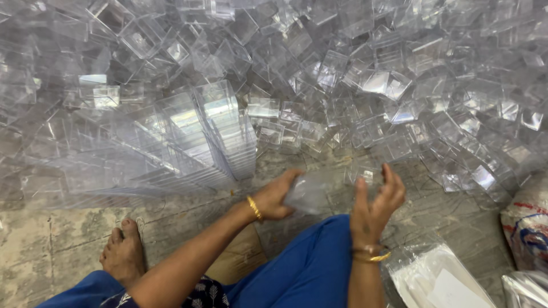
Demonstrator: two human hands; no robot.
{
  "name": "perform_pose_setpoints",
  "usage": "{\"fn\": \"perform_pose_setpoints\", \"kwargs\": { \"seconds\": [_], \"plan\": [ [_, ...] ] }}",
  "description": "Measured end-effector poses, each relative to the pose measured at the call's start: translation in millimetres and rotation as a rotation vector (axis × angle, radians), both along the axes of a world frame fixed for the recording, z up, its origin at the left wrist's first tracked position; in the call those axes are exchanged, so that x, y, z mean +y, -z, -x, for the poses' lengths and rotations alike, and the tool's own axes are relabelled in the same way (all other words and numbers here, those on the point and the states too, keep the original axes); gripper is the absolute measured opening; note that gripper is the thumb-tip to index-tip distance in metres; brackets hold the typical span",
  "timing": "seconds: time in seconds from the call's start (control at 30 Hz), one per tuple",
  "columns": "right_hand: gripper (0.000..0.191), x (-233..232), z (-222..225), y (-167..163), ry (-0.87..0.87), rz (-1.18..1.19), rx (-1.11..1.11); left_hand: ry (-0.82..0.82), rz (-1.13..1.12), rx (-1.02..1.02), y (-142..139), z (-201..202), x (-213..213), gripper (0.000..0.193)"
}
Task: The person sits on the floor among a large pile of clear plastic boxes and assembles them one at a time, picking up box bodies and lids, folding and snapping the pieces together, and placing finished boxes onto a growing stack in front of them.
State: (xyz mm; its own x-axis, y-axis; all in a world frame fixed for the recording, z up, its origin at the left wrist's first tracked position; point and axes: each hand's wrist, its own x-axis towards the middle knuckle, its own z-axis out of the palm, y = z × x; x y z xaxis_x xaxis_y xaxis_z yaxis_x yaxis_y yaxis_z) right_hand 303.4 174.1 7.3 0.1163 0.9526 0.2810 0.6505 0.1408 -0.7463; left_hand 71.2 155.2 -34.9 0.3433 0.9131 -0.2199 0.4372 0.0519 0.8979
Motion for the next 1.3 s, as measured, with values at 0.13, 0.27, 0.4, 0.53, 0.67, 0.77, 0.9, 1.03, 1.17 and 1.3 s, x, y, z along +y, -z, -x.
{"fn": "perform_pose_setpoints", "kwargs": {
  "seconds": [0.13, 0.27, 0.4, 0.53, 0.67, 0.77, 0.9, 1.03, 1.17, 1.3],
  "plan": [
    [0.082, 52.2, -7.8, 19.0, -0.061, 0.160, -0.774, 0.155, -0.073, 0.029, 32.0, 9.5, -16.5, 0.084],
    [0.079, 67.1, -12.1, 38.2, -0.055, 0.394, -0.598, 0.183, -0.173, 0.047, 33.9, 18.3, -13.1, 0.056],
    [0.064, 66.5, -20.0, 40.6, 0.002, 0.462, -0.605, -0.091, -0.262, 0.053, 4.7, 12.9, 15.1, 0.050],
    [0.056, 52.8, -22.0, 24.1, -0.032, 0.309, 0.418, -0.234, -0.708, 0.084, -23.0, -21.3, 70.4, 0.045],
    [0.043, 9.2, -14.4, 1.7, -0.119, 0.159, 1.537, -0.313, -0.704, 0.592, -13.7, -41.5, 130.0, 0.053],
    [0.044, -6.8, -5.0, -8.6, -0.088, 0.182, 1.617, -0.294, -0.659, 0.776, 2.9, -39.1, 141.3, 0.023],
    [0.044, -3.4, -1.9, -6.5, -0.040, 0.158, 1.607, -0.365, -0.385, 0.551, -9.5, -27.7, 128.8, 0.016],
    [0.026, 0.6, -7.9, 15.6, -0.202, 0.124, 1.633, -0.552, -0.233, -0.135, -64.7, -20.1, 118.9, 0.015],
    [0.012, 6.3, -8.4, 42.7, -0.094, 0.086, 1.356, -0.301, -0.426, -0.543, -110.7, -13.6, 102.6, 0.018],
    [0.032, 16.4, 1.5, 54.9, -0.031, 0.132, 1.048, -0.238, -0.463, -0.464, -128.9, -10.8, 91.2, 0.018]
  ]
}}
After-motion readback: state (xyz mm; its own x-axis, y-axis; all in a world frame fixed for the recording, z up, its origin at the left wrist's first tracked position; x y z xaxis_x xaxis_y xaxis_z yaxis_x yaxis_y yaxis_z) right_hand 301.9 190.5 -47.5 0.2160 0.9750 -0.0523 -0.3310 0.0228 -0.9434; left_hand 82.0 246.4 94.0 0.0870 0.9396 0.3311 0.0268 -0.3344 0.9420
